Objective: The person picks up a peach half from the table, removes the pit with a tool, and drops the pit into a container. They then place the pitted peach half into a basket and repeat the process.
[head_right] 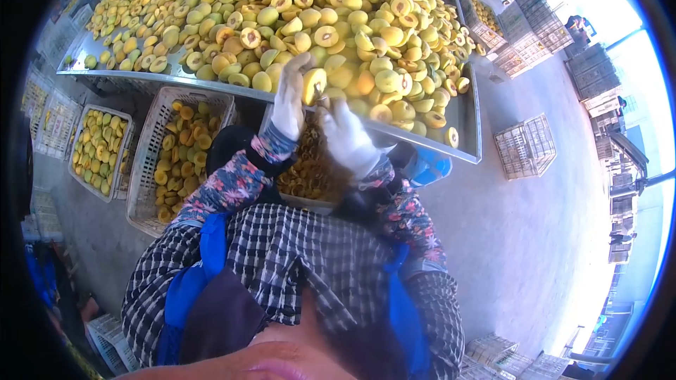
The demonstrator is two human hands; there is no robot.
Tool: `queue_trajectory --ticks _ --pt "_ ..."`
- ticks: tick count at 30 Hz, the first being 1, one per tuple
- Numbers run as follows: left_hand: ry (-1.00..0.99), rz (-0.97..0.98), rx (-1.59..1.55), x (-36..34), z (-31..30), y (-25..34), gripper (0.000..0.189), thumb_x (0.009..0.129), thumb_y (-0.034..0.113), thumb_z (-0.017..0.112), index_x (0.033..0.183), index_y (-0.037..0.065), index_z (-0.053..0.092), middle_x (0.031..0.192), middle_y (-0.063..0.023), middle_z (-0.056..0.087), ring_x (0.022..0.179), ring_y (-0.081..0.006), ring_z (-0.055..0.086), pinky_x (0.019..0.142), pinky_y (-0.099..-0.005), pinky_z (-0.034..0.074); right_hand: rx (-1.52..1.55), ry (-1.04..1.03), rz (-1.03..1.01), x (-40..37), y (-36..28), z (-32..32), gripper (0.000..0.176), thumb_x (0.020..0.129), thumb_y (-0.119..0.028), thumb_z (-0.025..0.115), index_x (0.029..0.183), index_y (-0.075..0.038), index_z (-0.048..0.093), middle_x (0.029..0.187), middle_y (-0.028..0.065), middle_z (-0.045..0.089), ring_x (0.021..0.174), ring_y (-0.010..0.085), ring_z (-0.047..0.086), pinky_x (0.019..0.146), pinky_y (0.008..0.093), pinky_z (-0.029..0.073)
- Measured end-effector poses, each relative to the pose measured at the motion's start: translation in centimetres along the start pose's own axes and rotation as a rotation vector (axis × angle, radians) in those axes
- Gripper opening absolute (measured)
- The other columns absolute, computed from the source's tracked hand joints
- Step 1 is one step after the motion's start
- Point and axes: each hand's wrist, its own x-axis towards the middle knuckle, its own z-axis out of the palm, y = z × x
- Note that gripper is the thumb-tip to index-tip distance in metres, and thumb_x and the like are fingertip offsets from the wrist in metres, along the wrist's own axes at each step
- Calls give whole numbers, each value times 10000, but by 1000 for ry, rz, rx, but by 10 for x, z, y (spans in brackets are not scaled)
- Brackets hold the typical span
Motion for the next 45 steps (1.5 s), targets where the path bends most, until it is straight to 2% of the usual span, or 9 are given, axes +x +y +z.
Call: queue_trajectory --ticks 7,16,23,26,30,35,42,44,45 --pt "-84 -661 -238 12 -13 13 626 968 549 455 878 -34 663 830 -121 678 747 -188 643 743 -286 513 121 -45 8 -6 -18 -14 301 968 -282 537 1031 8 485 832 221 585 727 364 574 672 416 462" --pt "-68 -510 -350 -2 -8 15 567 972 504 475 954 -39 636 860 -123 675 773 -177 649 723 -274 517 756 -216 346 -8 -36 -27 292 1007 -291 489 1111 -19 514 756 13 549 674 126 537 610 267 438" --pt "-49 -686 -259 2 -19 5 380 955 315 597 905 -56 664 796 -110 685 707 -156 646 663 -253 510 -68 -92 -50 -4 -6 -5 318 1019 -300 470 1098 -2 546 815 30 608 762 199 603 686 325 487" --pt "-105 -727 -238 6 -20 7 417 945 346 609 931 -68 655 795 -118 672 675 -193 645 643 -281 528 342 -57 -29 -12 -7 6 300 1020 -274 467 1080 9 550 862 59 631 829 243 615 744 356 495" --pt "-37 -859 -492 5 -14 22 415 941 380 605 1051 -19 603 896 -143 635 729 -268 653 667 -356 554 1312 -267 620 -17 -52 -9 304 985 -374 523 972 -71 551 631 2 476 423 104 418 393 243 328" --pt "255 -966 -888 5 -15 5 387 937 402 602 1035 30 558 953 -157 619 782 -305 660 686 -411 566 1501 -282 380 -26 -42 -4 405 976 -455 489 1049 -58 520 599 -2 434 375 105 352 359 236 300" --pt "221 -321 290 29 -135 45 328 932 273 615 1046 -32 652 867 -90 685 762 -202 673 674 -300 544 -139 -169 59 -81 19 -7 379 964 -266 507 1250 -26 445 828 216 635 693 361 637 615 412 503" --pt "92 -330 519 39 -192 33 363 891 339 657 1067 22 668 901 -102 700 833 -233 670 734 -339 528 -64 -259 242 -88 12 -8 451 913 -192 566 1294 -17 402 922 265 625 896 430 614 769 459 491" --pt "-52 -211 1285 45 -194 56 397 848 406 678 1101 101 672 957 -124 699 934 -284 645 836 -391 501 -64 -249 220 -93 16 -6 453 909 -183 568 1295 -16 399 919 262 625 889 425 618 760 457 492"
